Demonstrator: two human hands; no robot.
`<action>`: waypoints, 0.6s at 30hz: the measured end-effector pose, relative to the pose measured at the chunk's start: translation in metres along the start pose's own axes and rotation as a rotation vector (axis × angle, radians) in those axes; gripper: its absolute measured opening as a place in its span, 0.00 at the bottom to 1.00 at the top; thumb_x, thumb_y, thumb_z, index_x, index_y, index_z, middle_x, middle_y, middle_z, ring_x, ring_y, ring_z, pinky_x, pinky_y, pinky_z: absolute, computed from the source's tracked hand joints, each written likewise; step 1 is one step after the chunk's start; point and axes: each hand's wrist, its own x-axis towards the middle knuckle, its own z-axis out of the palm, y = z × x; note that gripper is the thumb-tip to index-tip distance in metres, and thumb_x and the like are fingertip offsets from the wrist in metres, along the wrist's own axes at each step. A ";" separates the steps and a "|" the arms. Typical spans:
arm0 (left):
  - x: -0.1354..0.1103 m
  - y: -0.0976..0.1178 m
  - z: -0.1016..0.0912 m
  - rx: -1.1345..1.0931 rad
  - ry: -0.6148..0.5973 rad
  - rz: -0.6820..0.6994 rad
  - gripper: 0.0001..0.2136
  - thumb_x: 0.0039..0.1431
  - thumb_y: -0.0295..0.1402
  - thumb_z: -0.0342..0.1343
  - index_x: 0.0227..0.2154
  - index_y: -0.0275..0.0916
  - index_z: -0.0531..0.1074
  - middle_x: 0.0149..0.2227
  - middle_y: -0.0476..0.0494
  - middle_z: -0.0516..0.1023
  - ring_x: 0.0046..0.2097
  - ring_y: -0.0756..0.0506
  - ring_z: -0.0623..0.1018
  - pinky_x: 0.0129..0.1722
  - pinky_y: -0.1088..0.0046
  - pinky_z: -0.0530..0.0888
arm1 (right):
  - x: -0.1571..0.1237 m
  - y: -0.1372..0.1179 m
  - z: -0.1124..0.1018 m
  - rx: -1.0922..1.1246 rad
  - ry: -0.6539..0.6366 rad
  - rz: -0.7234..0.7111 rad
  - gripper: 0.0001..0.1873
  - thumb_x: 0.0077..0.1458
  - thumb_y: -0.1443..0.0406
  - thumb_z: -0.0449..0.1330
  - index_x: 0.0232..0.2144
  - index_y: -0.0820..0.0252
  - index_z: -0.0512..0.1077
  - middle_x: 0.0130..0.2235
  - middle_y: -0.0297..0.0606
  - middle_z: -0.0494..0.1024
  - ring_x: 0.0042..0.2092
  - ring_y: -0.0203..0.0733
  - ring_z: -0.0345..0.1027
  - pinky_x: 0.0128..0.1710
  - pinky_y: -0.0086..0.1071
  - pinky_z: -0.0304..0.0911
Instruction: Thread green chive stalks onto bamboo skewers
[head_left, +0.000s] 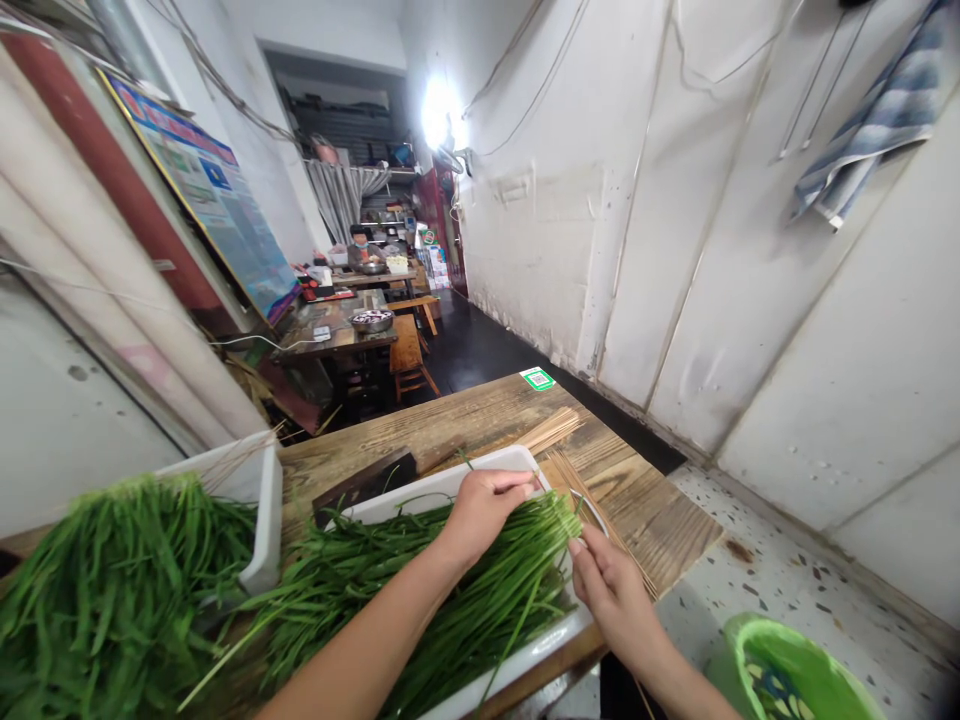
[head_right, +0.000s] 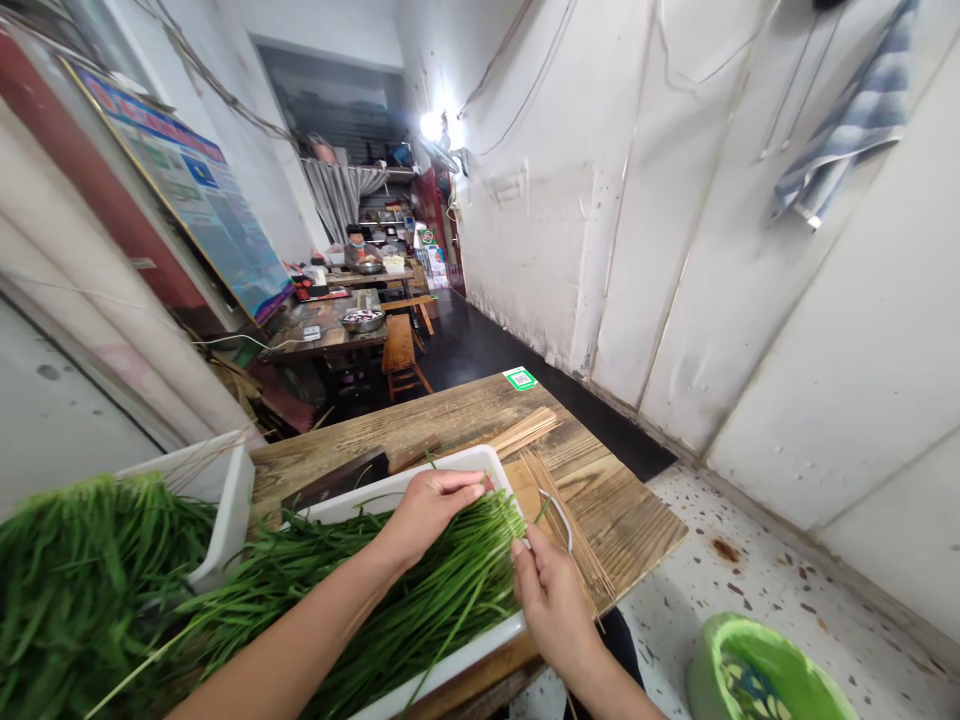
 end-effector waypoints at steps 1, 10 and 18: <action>-0.002 0.001 -0.002 0.035 -0.063 0.013 0.12 0.49 0.33 0.58 0.37 0.38 0.79 0.40 0.43 0.80 0.44 0.41 0.78 0.49 0.65 0.70 | 0.000 0.000 0.000 0.021 -0.013 0.012 0.16 0.61 0.54 0.49 0.32 0.60 0.65 0.20 0.26 0.55 0.21 0.32 0.48 0.19 0.24 0.47; 0.016 0.018 -0.051 0.336 -0.401 0.113 0.19 0.55 0.36 0.51 0.49 0.38 0.71 0.49 0.43 0.76 0.50 0.43 0.74 0.53 0.67 0.65 | -0.010 -0.012 -0.008 0.126 -0.087 0.029 0.17 0.62 0.56 0.48 0.24 0.57 0.55 0.19 0.24 0.51 0.20 0.30 0.44 0.19 0.25 0.43; 0.009 -0.003 -0.050 0.338 -0.544 -0.069 0.24 0.58 0.50 0.42 0.35 0.38 0.77 0.38 0.45 0.79 0.39 0.44 0.75 0.40 0.73 0.68 | -0.011 -0.014 -0.016 0.037 0.072 0.037 0.18 0.61 0.55 0.49 0.23 0.57 0.56 0.18 0.25 0.54 0.20 0.31 0.46 0.19 0.26 0.45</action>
